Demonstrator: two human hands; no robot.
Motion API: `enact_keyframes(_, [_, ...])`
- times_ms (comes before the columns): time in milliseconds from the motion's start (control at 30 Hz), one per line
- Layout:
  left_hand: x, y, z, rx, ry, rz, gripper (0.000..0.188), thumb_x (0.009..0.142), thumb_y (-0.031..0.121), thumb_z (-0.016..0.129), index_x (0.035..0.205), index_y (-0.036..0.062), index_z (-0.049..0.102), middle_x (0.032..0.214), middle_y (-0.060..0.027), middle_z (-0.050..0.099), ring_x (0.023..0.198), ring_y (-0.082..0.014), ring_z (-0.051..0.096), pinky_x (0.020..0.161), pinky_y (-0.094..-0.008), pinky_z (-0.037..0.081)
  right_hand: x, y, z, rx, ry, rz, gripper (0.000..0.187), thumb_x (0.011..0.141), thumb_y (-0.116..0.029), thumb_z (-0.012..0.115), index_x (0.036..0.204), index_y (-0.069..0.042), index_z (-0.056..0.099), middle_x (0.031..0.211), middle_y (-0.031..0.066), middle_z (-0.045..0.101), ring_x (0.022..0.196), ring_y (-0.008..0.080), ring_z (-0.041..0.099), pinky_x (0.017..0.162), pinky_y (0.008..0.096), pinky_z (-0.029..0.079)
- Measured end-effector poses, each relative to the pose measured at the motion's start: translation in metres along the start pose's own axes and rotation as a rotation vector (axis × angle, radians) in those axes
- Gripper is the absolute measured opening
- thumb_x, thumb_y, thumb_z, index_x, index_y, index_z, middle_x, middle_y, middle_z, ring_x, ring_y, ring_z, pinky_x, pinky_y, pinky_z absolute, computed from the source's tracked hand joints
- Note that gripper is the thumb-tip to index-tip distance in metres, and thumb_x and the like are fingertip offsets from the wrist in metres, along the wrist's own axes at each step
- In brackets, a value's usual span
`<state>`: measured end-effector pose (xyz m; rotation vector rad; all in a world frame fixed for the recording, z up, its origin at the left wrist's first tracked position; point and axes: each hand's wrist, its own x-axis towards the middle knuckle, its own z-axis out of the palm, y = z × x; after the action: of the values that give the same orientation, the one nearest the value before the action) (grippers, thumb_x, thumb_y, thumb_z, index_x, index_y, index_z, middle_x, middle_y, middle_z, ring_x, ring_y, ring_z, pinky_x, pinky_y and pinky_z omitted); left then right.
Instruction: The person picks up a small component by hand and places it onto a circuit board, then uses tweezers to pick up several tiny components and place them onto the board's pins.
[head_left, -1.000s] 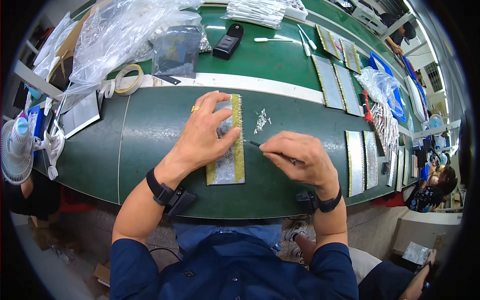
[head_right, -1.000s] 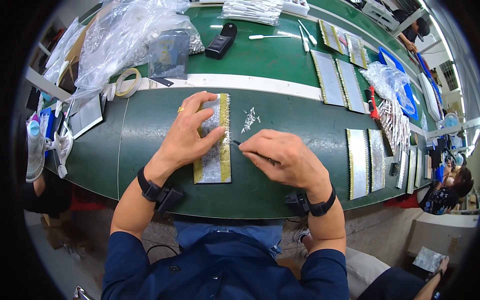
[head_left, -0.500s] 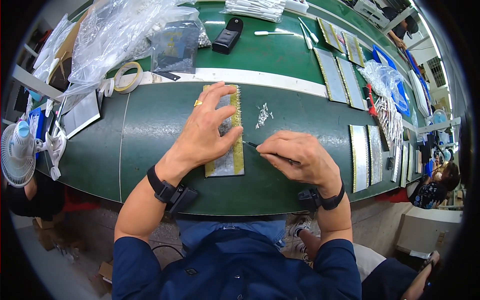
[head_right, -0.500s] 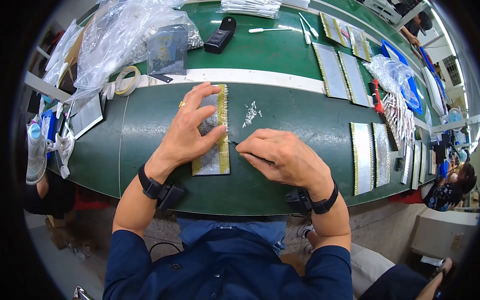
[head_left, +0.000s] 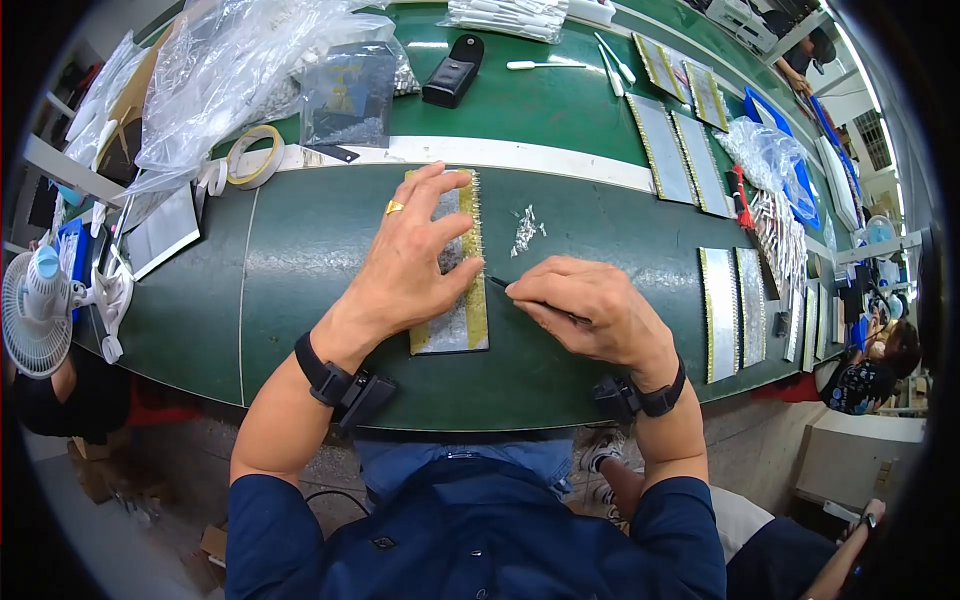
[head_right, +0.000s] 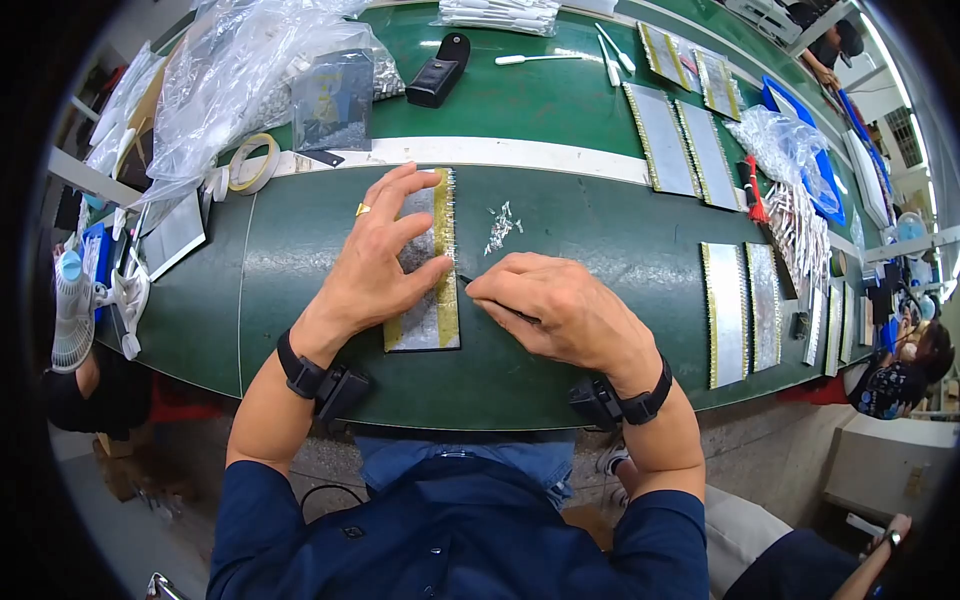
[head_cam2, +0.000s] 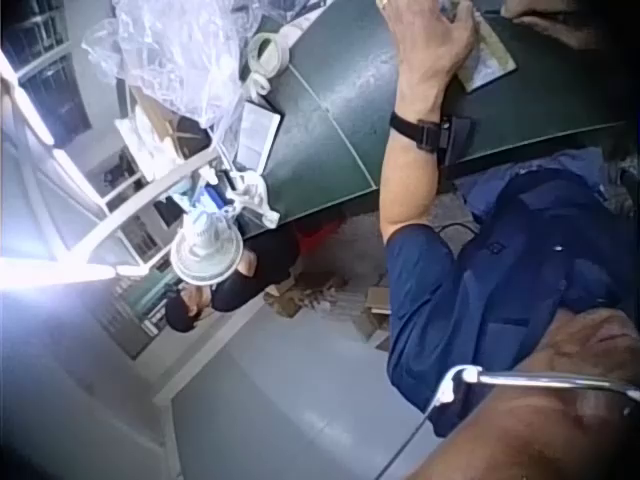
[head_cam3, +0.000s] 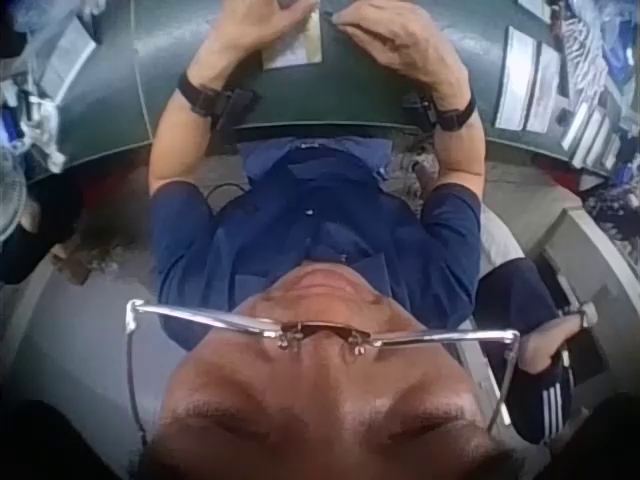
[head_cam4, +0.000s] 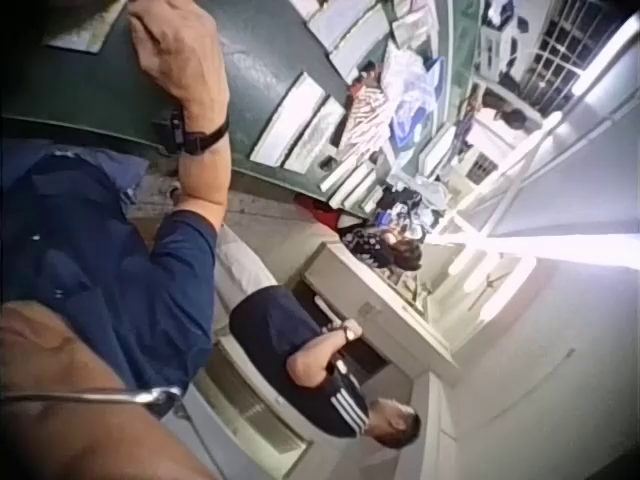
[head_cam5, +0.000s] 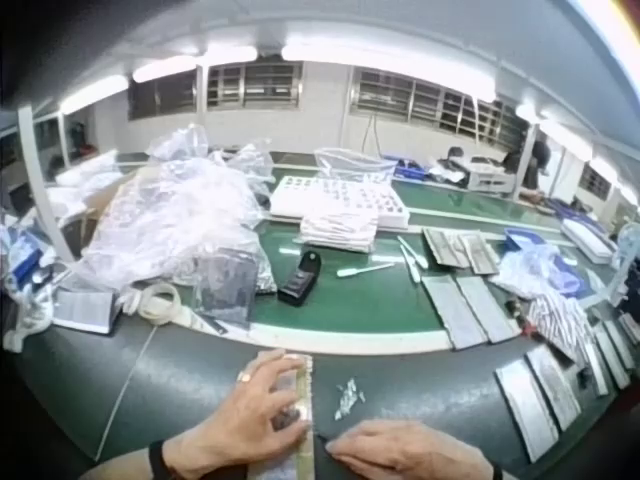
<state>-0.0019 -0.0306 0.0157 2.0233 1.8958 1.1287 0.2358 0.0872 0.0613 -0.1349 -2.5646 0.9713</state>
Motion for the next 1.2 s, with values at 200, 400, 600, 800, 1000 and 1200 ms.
enact_keyframes(200, [-0.001,0.0,0.002,-0.005,-0.009,-0.014,0.03,0.08,0.012,0.092,0.103,0.0002,0.076,0.155,-0.022,0.058,0.154,-0.0494,0.045,0.125,-0.058,0.043,0.0,0.001,0.001,0.006,-0.001,-0.004,0.021,0.091,0.003,0.082,0.111,-0.004,0.078,0.102,0.0127,0.079,0.09,0.0329,0.077,0.077,0.0399,0.062])
enact_keyframes(400, [0.0,0.0,0.002,0.01,-0.025,-0.006,0.032,0.079,0.012,0.093,0.104,0.0005,0.077,0.155,-0.0212,0.058,0.154,-0.0492,0.045,0.125,-0.0577,0.043,0.0,0.003,0.002,0.006,-0.005,-0.007,0.021,0.092,0.002,0.082,0.111,-0.004,0.078,0.103,0.0126,0.078,0.09,0.0327,0.077,0.077,0.0403,0.062])
enact_keyframes(600, [0.001,-0.001,0.002,0.017,-0.033,0.007,0.034,0.077,0.013,0.094,0.104,0.0007,0.077,0.155,-0.0203,0.058,0.154,-0.049,0.044,0.125,-0.0579,0.043,0.0,0.002,-0.001,0.005,0.004,0.019,0.019,0.092,0.001,0.082,0.11,-0.004,0.079,0.1,0.0129,0.078,0.088,0.0326,0.077,0.077,0.0398,0.062])
enact_keyframes(800, [0.0,0.002,-0.001,0.046,-0.045,0.018,0.033,0.077,0.013,0.095,0.102,0.001,0.077,0.155,-0.0194,0.058,0.155,-0.0484,0.044,0.125,-0.0585,0.042,0.001,-0.001,-0.016,-0.083,0.201,0.215,0.012,0.095,-0.004,0.081,0.106,-0.001,0.08,0.095,0.0127,0.08,0.083,0.0237,0.079,0.077,0.0344,0.062])
enact_keyframes(1000, [0.001,0.005,-0.003,0.041,-0.057,-0.001,0.032,0.077,0.014,0.095,0.1,0.0009,0.077,0.156,-0.0192,0.058,0.155,-0.0481,0.043,0.126,-0.0584,0.041,0.0,0.013,-0.024,-0.032,0.361,0.461,0.015,0.099,-0.008,0.08,0.11,0.003,0.08,0.094,0.0122,0.083,0.085,0.0164,0.08,0.082,0.0305,0.063])
enact_keyframes(1200, [0.004,0.008,-0.005,0.025,-0.012,0.006,0.029,0.079,0.013,0.093,0.096,-0.0007,0.074,0.155,-0.0196,0.058,0.154,-0.0479,0.044,0.124,-0.0578,0.043,0.001,0.014,-0.026,0.015,0.293,0.536,0.017,0.1,-0.009,0.079,0.112,0.003,0.08,0.094,0.0134,0.083,0.087,0.0173,0.08,0.084,0.0311,0.064])
